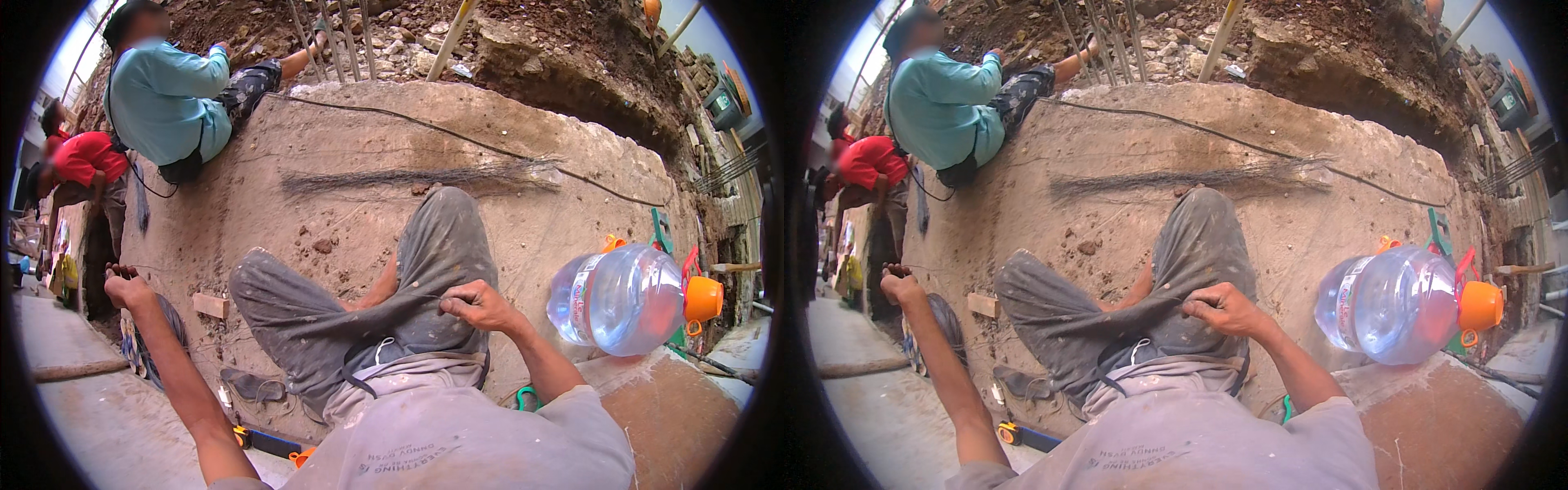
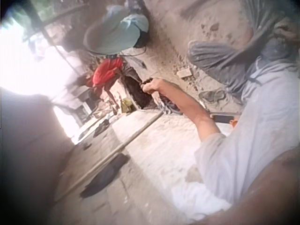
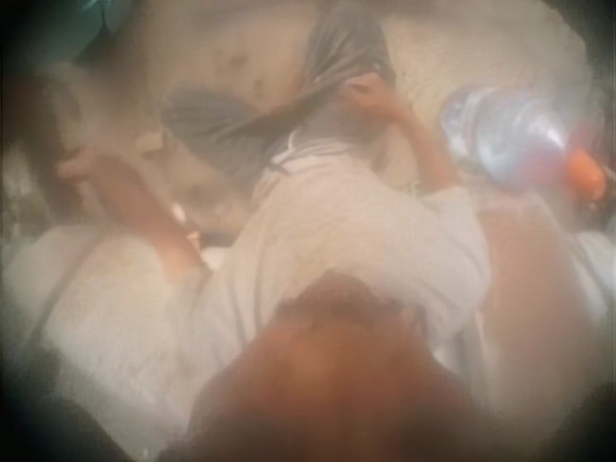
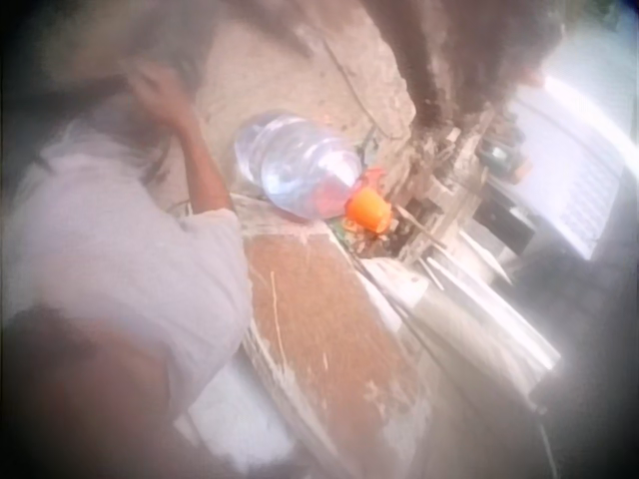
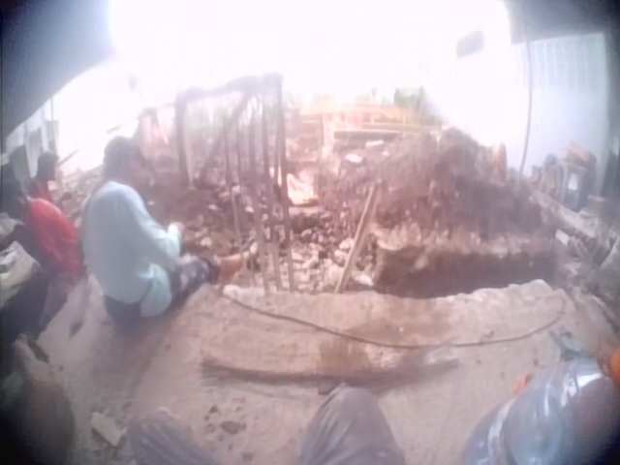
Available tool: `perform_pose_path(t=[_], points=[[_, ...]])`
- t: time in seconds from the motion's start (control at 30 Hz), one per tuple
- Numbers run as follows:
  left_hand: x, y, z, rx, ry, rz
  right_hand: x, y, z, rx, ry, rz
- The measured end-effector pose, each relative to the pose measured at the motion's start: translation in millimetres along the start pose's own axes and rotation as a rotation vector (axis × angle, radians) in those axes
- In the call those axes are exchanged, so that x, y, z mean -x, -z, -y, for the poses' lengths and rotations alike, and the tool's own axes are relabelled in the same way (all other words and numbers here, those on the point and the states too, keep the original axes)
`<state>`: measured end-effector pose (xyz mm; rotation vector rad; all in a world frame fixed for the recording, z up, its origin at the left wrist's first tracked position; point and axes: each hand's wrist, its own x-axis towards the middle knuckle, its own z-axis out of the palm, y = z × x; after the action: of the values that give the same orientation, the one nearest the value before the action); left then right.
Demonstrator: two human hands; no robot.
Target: The person sits cross-legged on a concrete slab at a construction site and repeatedly twists a thin wire with both hands. The hands rotate the wire back and forth in a repetitive motion without using any tools.
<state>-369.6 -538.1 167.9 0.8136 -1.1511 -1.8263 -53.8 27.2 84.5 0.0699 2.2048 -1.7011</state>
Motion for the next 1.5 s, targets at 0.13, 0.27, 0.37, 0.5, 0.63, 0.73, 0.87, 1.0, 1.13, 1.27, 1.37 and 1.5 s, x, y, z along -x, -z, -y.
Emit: perform_pose_path(t=[0.13, 0.27, 0.37, 0.5, 0.63, 0.73, 0.87, 1.0, 1.13, 1.27, 1.37, 1.5], points=[[-25.5, -9.9, -12.1, -0.024, 0.101, 0.027, 5.4, -6.8, -1.9, -0.045, 0.012, 0.093], [-46.5, -25.3, -13.6, -0.168, 0.086, 0.168, 12.2, -28.0, -0.2, 0.494, 0.039, 0.123], [-80.5, -39.4, -9.3, -0.216, 0.200, 0.292, 21.5, -46.7, 1.1, 0.713, 0.171, 0.292], [-179.3, -20.2, -32.9, -0.214, 0.149, 0.261, 22.4, -35.1, -9.5, 0.571, 0.316, -0.040], [-176.7, -25.0, -19.8, -0.158, 0.124, 0.099, 28.3, -12.3, -11.1, 0.392, 0.177, -0.458], [-190.1, -10.2, -22.0, -0.153, 0.124, 0.086, 22.3, 4.0, -13.9, -0.053, 0.056, -0.539], [-152.7, -16.9, -2.2, -0.217, 0.198, 0.008, 26.8, 44.8, -19.9, -0.167, -0.017, -0.250], [-143.8, -26.3, 4.4, -0.294, 0.189, 0.097, 8.9, 57.4, -28.7, 0.335, 0.109, -0.279], [-132.9, -42.1, 13.6, -0.352, 0.182, 0.184, -18.4, 83.8, -21.7, 0.722, 0.169, -0.587], [-145.4, -40.4, 26.2, -0.415, 0.209, 0.185, -43.0, 109.0, -18.0, 0.857, 0.345, -0.729], [-157.9, -38.1, 40.9, -0.454, 0.212, 0.204, -61.7, 136.0, -26.9, 0.969, 0.522, -0.693], [-126.0, -46.7, 95.3, -0.374, 0.138, 0.227, -93.3, 182.3, -40.7, 1.188, 0.417, -0.723]])
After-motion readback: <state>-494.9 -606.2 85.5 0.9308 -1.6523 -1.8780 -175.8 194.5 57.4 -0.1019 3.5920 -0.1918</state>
